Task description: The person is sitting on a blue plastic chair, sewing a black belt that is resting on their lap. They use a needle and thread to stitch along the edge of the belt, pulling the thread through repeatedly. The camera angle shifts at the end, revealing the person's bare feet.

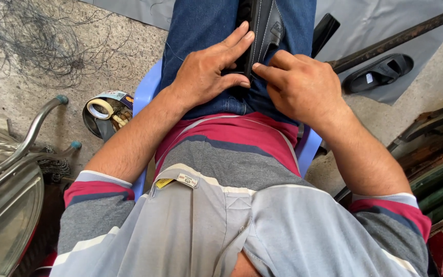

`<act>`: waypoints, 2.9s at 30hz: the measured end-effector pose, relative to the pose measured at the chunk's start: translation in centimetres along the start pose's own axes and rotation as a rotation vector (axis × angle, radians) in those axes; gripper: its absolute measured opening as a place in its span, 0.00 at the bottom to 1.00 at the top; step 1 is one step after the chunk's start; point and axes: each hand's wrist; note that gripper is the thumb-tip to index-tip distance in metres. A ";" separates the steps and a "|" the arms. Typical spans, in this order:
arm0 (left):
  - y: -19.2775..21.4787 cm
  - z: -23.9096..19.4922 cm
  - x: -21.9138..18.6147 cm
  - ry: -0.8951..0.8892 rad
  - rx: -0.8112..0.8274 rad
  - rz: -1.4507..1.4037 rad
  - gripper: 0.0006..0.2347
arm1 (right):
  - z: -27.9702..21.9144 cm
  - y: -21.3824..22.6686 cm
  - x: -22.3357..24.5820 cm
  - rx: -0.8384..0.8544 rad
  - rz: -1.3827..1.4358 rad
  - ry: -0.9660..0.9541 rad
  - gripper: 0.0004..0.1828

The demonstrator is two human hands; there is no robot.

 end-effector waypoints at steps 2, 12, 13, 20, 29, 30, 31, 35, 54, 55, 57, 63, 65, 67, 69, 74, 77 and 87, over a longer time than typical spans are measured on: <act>-0.1 0.2 0.4 -0.010 -0.015 -0.020 0.32 | -0.1 -1.0 -0.7 -0.069 0.119 0.016 0.17; -1.0 0.3 0.7 0.016 -0.016 0.045 0.34 | -0.4 -4.0 -1.9 -0.238 0.448 0.078 0.16; -1.1 0.3 0.7 0.015 -0.017 0.047 0.34 | -0.3 -4.0 -1.8 -0.239 0.447 0.078 0.16; -1.0 0.3 0.6 0.026 -0.019 0.077 0.34 | 0.0 -4.1 -1.6 -0.262 0.439 0.083 0.14; -0.7 -0.6 -2.1 0.134 -0.036 0.078 0.33 | -0.5 -2.0 -0.7 -0.205 0.293 0.093 0.14; -0.7 -0.6 -2.2 0.161 -0.031 0.086 0.32 | -0.6 -2.1 -0.7 -0.197 0.279 0.098 0.15; -0.8 -0.5 -2.3 0.156 -0.024 0.082 0.32 | -0.8 -2.2 -0.8 -0.195 0.280 0.089 0.15; -0.9 -0.4 -2.2 0.159 -0.057 0.084 0.31 | -0.7 -2.4 -1.1 -0.193 0.297 0.094 0.18; -1.0 -0.3 -1.2 0.161 -0.059 0.020 0.33 | -0.9 -2.8 -1.2 -0.151 0.261 0.044 0.17; -1.2 -0.2 -1.0 0.162 -0.057 0.017 0.33 | -0.8 -2.8 -1.2 -0.148 0.263 0.042 0.17; -1.5 0.1 -0.7 0.143 -0.077 0.057 0.34 | -0.4 -2.6 -1.3 -0.162 0.358 0.036 0.16; -2.1 0.5 -1.4 0.248 -0.020 0.128 0.35 | 0.0 -2.3 -0.8 -0.189 0.505 0.053 0.14; -2.6 0.5 -1.2 0.241 -0.039 0.138 0.35 | 0.2 -2.2 -0.6 -0.194 0.469 0.048 0.12; -2.7 0.5 -1.3 0.234 -0.059 0.145 0.35 | 0.3 -2.1 -0.4 -0.198 0.434 0.043 0.10; -2.5 0.5 -1.5 0.250 -0.042 0.142 0.35 | 0.4 -2.0 -0.4 -0.156 0.478 -0.013 0.14; -1.4 -1.1 -2.0 0.171 -0.110 0.004 0.34 | 0.1 -1.0 -0.2 -0.098 0.546 -0.022 0.16; 0.1 -2.5 -1.4 0.114 -0.136 -0.028 0.16 | -0.1 -1.4 -0.1 -0.109 0.547 -0.078 0.18; 4.5 -2.1 -3.7 0.296 0.088 -1.125 0.05 | 0.1 -0.9 -0.5 -0.005 0.389 -0.058 0.19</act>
Point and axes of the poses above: each hand's wrist, its own z-axis towards the middle knuckle, its own y-axis out of the back of the hand, x = y × z, and after that the axes turned 3 degrees about x, right-handed
